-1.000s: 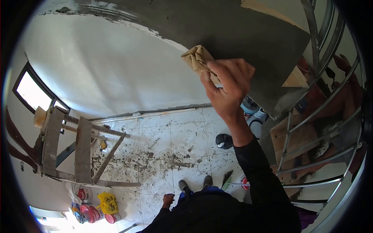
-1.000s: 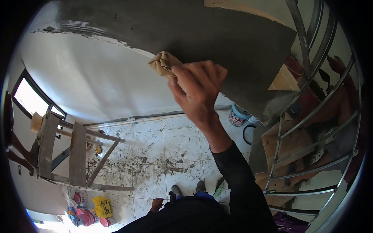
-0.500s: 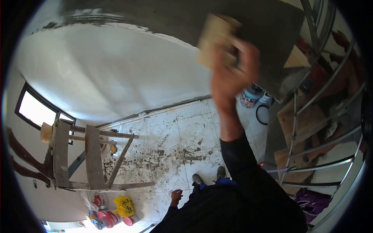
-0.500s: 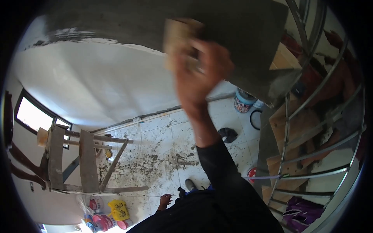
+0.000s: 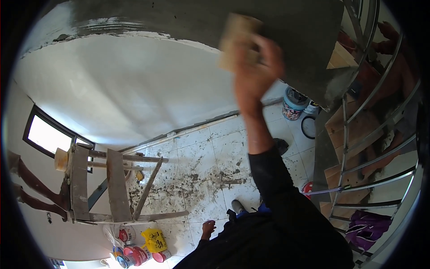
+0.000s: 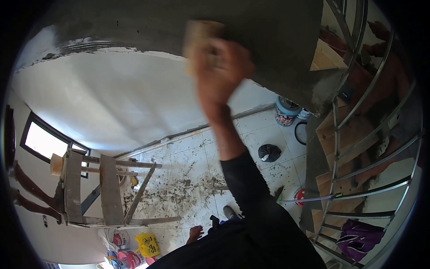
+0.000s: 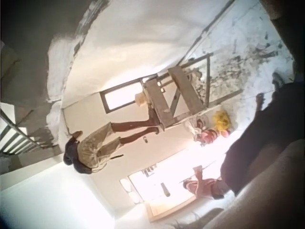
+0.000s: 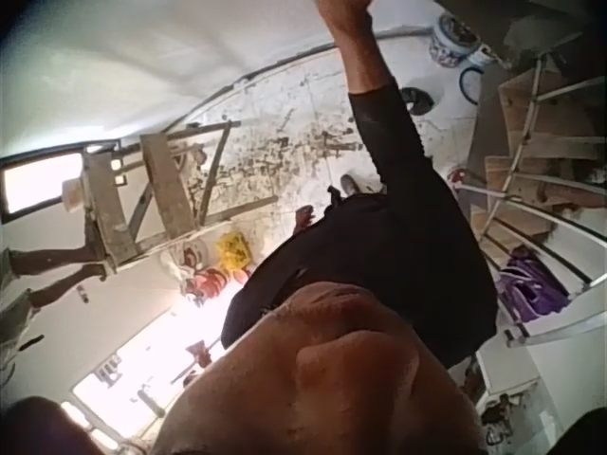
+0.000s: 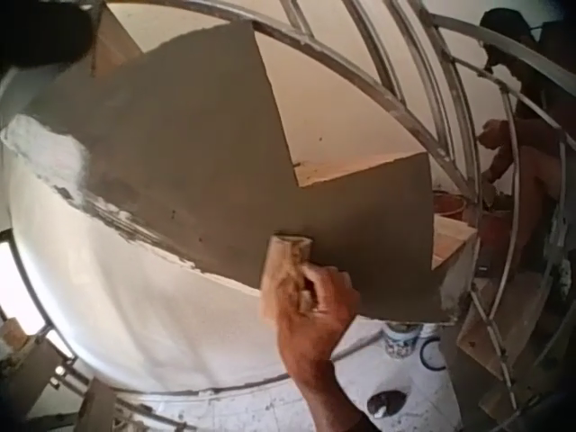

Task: Apply plaster to a concrete wall structure near a staircase using a hand float.

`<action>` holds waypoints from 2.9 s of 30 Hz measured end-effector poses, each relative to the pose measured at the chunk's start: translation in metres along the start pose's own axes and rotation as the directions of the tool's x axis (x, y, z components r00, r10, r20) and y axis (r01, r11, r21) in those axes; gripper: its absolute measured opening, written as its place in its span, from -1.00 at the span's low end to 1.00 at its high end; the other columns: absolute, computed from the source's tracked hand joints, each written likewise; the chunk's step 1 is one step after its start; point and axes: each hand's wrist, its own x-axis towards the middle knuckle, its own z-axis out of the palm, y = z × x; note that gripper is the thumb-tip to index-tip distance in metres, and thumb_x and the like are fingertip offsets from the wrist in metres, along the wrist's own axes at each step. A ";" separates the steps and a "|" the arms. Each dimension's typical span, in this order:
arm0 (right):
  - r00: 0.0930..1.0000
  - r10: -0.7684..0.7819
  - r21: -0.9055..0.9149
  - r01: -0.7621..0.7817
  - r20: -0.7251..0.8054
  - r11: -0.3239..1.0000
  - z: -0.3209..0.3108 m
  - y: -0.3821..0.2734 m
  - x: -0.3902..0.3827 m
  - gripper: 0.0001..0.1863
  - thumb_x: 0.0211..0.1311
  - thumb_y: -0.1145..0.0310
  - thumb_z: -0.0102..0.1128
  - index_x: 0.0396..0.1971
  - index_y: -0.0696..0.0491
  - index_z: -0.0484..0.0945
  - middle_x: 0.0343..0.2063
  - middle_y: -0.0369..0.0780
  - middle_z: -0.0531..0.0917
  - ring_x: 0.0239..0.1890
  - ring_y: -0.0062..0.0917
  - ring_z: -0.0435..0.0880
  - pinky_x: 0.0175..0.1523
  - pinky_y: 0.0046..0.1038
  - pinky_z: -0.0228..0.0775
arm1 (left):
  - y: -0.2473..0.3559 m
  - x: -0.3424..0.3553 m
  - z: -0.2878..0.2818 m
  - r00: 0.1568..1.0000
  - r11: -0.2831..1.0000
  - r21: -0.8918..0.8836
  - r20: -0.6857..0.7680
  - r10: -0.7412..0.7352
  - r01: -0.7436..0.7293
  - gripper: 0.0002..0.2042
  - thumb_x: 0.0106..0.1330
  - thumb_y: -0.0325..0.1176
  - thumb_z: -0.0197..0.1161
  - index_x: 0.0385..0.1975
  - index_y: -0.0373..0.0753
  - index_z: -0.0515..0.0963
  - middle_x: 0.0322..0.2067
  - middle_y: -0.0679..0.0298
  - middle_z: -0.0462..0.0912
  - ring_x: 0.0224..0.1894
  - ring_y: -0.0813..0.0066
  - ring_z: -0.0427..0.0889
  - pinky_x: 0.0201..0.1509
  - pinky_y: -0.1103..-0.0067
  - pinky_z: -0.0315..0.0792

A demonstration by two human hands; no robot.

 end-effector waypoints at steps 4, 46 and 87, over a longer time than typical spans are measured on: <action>0.968 -0.222 -0.091 0.233 0.118 0.968 0.022 -0.050 0.006 -0.77 0.01 0.39 0.44 -0.31 0.03 0.60 -0.41 -0.24 0.63 -0.38 -0.35 0.58 -0.29 -0.35 0.35 | -0.001 0.009 -0.005 0.998 0.997 -0.083 0.058 0.005 0.000 -0.75 0.27 -0.23 0.27 -0.16 -0.21 0.68 -0.38 0.30 0.68 -0.39 0.45 0.74 -0.51 0.59 0.48; 0.508 -0.491 -0.075 0.745 0.707 0.663 -0.099 0.032 0.043 -0.70 -0.11 0.46 0.46 -0.28 -0.01 0.66 -0.38 -0.33 0.58 -0.30 -0.42 0.54 -0.04 -0.25 0.22 | -0.003 0.041 0.006 0.992 0.982 -0.137 -0.019 0.126 -0.127 -0.76 0.29 -0.21 0.24 -0.20 -0.21 0.65 -0.38 0.31 0.67 -0.47 0.48 0.68 -0.55 0.57 0.43; 0.555 -0.590 -0.049 0.751 0.587 0.658 -0.044 -0.007 0.029 -0.70 -0.10 0.47 0.45 -0.27 0.02 0.67 -0.41 -0.35 0.60 -0.34 -0.47 0.56 -0.08 -0.33 0.20 | -0.008 0.051 0.010 0.993 0.927 -0.362 -0.097 0.070 -0.101 -0.74 0.24 -0.31 0.25 -0.15 -0.29 0.66 -0.39 0.21 0.71 -0.50 0.42 0.71 -0.60 0.57 0.45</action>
